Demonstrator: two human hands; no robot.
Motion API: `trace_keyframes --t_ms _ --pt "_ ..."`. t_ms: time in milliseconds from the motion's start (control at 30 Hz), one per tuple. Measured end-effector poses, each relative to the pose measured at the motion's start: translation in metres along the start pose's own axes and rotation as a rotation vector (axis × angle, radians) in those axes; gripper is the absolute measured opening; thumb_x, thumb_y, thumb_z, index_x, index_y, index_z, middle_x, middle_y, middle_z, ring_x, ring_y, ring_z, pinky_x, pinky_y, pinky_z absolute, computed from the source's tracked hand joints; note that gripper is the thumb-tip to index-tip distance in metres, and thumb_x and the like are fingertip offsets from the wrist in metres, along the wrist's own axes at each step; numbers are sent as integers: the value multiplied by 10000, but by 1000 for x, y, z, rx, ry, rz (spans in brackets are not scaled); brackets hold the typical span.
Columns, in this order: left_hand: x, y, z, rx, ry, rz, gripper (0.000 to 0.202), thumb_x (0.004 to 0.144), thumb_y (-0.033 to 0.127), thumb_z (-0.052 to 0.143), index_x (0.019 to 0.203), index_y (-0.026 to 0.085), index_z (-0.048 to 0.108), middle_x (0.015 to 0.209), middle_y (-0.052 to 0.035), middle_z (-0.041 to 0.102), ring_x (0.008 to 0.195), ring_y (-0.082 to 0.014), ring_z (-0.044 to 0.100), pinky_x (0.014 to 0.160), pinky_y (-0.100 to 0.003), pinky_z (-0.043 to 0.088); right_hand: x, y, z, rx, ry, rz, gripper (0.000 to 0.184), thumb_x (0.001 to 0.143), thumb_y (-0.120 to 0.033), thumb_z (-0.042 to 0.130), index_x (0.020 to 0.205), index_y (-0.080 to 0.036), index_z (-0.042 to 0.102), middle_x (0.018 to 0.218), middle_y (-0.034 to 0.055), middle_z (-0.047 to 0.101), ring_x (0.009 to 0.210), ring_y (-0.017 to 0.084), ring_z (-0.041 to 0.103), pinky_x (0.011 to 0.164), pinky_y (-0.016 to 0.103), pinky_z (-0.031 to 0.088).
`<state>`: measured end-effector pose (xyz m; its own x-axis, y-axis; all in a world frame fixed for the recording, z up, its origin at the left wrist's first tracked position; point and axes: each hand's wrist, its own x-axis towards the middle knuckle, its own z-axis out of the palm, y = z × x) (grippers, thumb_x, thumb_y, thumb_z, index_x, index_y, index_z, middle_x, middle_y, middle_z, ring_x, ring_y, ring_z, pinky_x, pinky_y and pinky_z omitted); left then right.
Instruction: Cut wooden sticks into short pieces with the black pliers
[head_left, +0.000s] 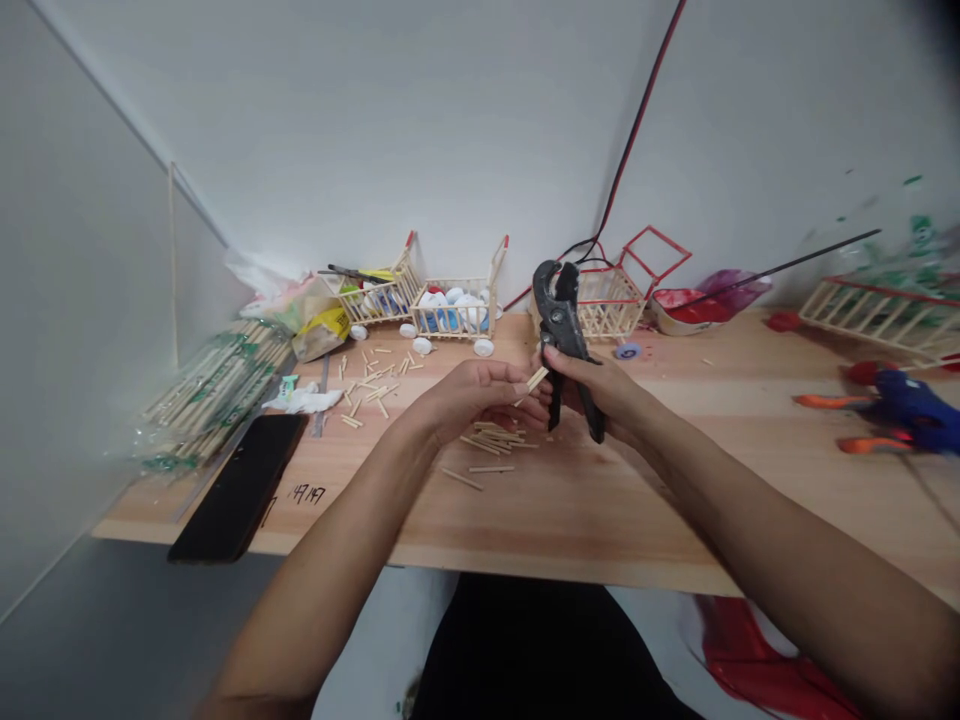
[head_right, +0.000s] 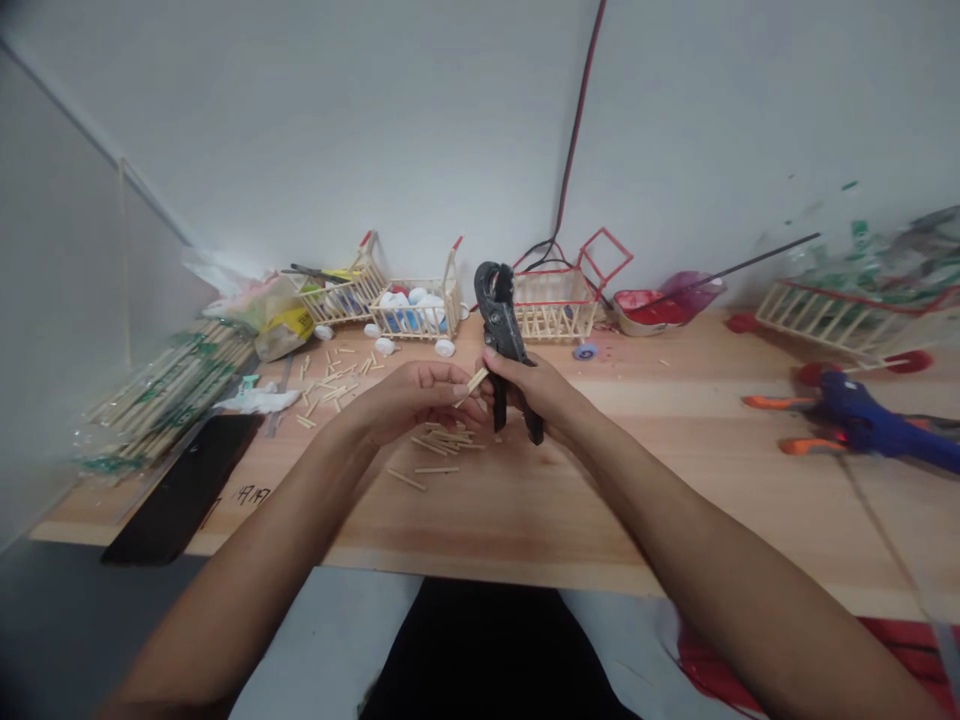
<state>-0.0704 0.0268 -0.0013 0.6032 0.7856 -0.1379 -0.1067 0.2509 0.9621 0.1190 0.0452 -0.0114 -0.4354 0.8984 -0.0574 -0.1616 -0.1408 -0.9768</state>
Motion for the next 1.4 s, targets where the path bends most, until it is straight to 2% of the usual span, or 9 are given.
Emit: trace_keyframes --t_ms 167,400,500,600,667,800,967,1200,1400 --pt "-1 2 3 38 27 13 346 752 373 770 936 104 654 865 -124 745 744 -178 720 593 -213 493 1 0 -1 92 -14 4 371 695 -495 780 755 -190 577 614 -27 523 575 121 502 573 261 421" --pt "-3 4 1 149 34 28 330 795 385 707 973 114 642 905 -134 745 777 -179 717 619 -221 476 0 -2 -1 9 -11 -13 388 683 -509 785 725 -189 571 613 -21 524 565 121 494 546 262 400" --pt "-3 5 -6 366 200 109 214 841 330 636 909 127 632 854 -104 742 743 -164 698 614 -224 459 -1 -11 -6 44 8 -66 382 703 -523 764 751 -193 579 611 -22 517 569 121 486 552 262 398" --pt "0 2 -16 747 423 212 103 825 213 606 791 131 659 759 -61 718 697 -143 646 630 -228 432 -1 -19 -13 79 69 -141 343 730 -498 750 760 -200 584 617 -17 506 582 125 476 570 267 410" --pt "2 -2 -22 970 515 252 96 792 147 605 744 138 687 735 -43 709 701 -143 621 654 -234 416 -1 -21 -17 99 86 -173 313 751 -476 740 767 -205 585 627 -14 501 589 128 472 571 269 412" --pt "7 -12 -24 1149 501 213 131 758 108 616 762 151 739 743 -38 715 710 -158 616 673 -252 409 0 -20 -22 118 88 -181 281 779 -446 728 767 -199 594 635 -7 508 601 128 480 568 263 411" --pt "8 -15 -22 1176 467 195 129 754 130 641 758 164 765 788 -55 732 736 -175 635 691 -266 423 1 -21 -23 133 109 -185 268 778 -420 734 750 -188 602 625 -5 510 595 120 478 559 254 408" --pt "14 -20 -38 1169 755 241 105 786 205 662 769 178 762 767 -42 726 739 -188 629 698 -287 425 -2 -26 -20 65 157 -196 280 799 -449 693 734 -208 565 618 -10 479 580 124 470 555 268 418" --pt "22 -24 -30 1385 658 172 67 803 158 653 786 162 718 876 -71 701 899 -212 606 810 -313 426 -3 -26 -16 76 127 -175 305 762 -444 733 725 -196 562 604 -11 492 574 117 470 547 257 406"
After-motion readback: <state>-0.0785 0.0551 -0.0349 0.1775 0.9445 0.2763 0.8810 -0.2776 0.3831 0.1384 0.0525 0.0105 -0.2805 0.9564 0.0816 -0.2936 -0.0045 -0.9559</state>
